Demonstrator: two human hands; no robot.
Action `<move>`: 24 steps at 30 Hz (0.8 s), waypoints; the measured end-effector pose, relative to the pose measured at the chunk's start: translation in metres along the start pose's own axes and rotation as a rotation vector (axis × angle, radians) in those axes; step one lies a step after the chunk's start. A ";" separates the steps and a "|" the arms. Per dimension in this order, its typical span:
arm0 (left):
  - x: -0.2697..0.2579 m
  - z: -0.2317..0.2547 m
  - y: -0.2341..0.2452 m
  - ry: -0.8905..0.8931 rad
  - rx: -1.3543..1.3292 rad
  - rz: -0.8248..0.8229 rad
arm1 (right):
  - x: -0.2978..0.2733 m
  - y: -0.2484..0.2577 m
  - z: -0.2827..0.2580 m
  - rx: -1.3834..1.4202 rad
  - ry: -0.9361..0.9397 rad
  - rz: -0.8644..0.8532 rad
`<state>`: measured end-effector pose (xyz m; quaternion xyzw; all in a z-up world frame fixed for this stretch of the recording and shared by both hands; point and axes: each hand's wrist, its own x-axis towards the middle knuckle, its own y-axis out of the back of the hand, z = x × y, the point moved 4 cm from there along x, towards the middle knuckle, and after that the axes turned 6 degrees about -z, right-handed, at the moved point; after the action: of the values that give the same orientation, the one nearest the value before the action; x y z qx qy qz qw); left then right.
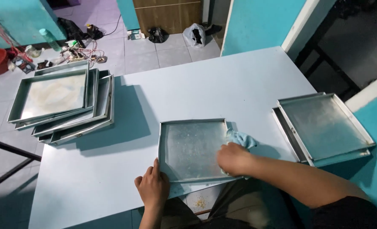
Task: The person wipes the surface of a metal tray with a cloth, then flips it over and wipes the other side. They repeat this process with another tray from a stack on the table.
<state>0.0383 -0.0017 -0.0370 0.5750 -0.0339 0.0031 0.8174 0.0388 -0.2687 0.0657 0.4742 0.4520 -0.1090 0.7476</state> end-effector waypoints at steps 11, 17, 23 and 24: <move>0.004 -0.004 -0.008 -0.017 -0.003 -0.071 | 0.097 0.031 0.083 0.305 -0.286 0.491; 0.005 -0.007 -0.012 -0.011 -0.017 -0.050 | 0.144 0.064 0.011 0.492 -0.317 0.787; 0.001 0.002 -0.001 0.062 -0.022 -0.027 | 0.133 0.067 -0.082 0.342 0.034 0.858; 0.000 0.003 0.003 0.102 -0.036 -0.029 | 0.133 0.061 -0.095 0.271 0.095 0.903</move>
<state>0.0385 -0.0035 -0.0331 0.5598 0.0159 0.0198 0.8282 0.0958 -0.1244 -0.0136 0.7210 0.2159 0.1908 0.6302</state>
